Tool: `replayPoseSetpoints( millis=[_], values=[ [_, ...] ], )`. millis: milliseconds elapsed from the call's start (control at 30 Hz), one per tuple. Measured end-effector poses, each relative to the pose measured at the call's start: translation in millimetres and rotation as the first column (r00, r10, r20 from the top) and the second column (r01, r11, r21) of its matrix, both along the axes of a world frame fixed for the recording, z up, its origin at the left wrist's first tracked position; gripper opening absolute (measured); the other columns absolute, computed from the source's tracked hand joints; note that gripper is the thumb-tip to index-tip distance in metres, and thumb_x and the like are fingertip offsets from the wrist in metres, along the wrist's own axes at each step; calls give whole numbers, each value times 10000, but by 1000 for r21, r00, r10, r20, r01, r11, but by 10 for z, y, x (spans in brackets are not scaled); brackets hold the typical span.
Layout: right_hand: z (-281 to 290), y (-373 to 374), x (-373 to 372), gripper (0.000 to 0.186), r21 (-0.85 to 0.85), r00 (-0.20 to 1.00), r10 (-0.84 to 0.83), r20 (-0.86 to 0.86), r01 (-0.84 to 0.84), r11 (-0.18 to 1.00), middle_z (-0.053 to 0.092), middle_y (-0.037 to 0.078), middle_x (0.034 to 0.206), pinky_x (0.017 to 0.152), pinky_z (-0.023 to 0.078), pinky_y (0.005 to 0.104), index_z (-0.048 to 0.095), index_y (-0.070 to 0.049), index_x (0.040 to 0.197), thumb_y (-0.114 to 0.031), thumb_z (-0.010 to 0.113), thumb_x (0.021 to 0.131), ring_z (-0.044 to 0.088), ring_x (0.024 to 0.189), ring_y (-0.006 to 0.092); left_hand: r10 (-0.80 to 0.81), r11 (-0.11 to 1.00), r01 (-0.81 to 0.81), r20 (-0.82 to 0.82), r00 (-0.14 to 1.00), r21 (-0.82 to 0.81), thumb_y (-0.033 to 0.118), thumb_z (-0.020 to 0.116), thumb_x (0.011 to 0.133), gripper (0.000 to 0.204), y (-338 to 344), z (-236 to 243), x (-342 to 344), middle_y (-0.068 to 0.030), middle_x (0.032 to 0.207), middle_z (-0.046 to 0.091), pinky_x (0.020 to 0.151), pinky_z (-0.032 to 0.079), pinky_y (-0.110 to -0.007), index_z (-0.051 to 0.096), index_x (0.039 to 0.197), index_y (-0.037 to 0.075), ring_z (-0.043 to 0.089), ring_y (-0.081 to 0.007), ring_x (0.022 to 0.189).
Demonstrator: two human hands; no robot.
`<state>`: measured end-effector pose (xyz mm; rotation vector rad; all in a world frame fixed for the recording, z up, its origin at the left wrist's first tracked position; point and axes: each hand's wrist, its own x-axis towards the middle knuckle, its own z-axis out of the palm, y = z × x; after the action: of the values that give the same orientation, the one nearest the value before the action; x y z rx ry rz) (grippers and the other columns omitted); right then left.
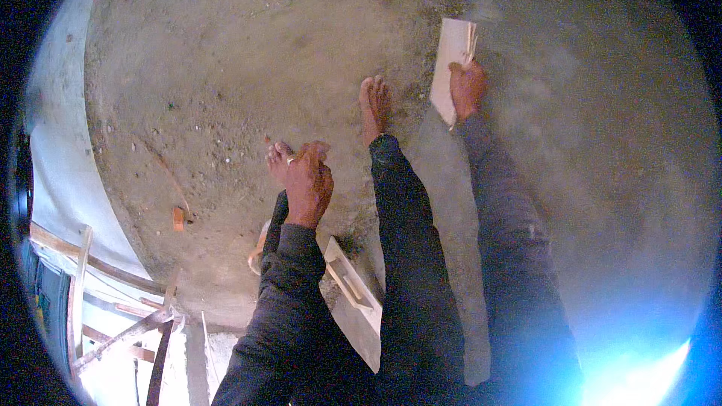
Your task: The person rubs a wooden float against a plastered wall surface and passes a bucket to another person.
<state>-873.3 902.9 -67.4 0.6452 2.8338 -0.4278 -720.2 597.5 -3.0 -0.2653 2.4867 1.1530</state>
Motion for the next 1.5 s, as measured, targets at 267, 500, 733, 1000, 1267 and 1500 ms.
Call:
replayPoseSetpoints(
  millis=[267,500,733,1000,1267,1500],
  values=[
    [-978,438,-1162,334,161,994,110,-27,-104,981,623,248,860,741,461,481,639,4,896,-291,590,748,596,849,427,-1,1000,2,181,983,-8,18,508,757,275,-98,7,-482,-268,992,536,958,322,-513,563,1019,80,466,-453,992],
    [-1492,-466,-1042,204,155,911,405,-72,-391,907,645,180,802,667,497,449,658,-58,921,-140,575,753,630,745,360,-27,999,24,116,993,30,-23,502,736,289,44,-85,-586,-187,878,563,721,446,-455,538,1017,35,569,-384,816],
    [-886,-959,-989,260,-168,921,376,104,-356,919,620,233,801,678,473,470,632,2,918,-177,622,729,607,751,402,61,986,-116,381,923,122,41,488,800,283,35,-62,-556,-278,1093,544,1047,191,-561,576,1065,92,368,-523,1158],
    [-831,-547,-1851,278,167,865,482,-141,-459,873,629,231,834,696,470,480,627,-22,968,-187,614,745,607,760,410,110,970,-181,378,919,159,63,499,807,251,-15,56,-600,-253,1029,569,1042,153,-580,571,1048,62,364,-535,1127],
    [-1346,-1128,-1865,272,280,605,759,-242,-705,652,634,180,820,674,485,479,639,-87,1017,-160,546,772,606,777,383,156,967,-190,195,968,169,24,516,757,276,-53,96,-546,-197,896,569,670,467,-463,526,1034,23,580,-391,775],
    [-733,-1259,-1029,309,-281,486,868,102,-823,494,627,199,808,662,482,448,638,-41,987,-153,598,702,608,741,378,205,959,-234,181,962,159,37,523,747,284,-69,43,-442,-194,904,552,662,461,-470,517,1029,8,568,-397,759]
  ],
)
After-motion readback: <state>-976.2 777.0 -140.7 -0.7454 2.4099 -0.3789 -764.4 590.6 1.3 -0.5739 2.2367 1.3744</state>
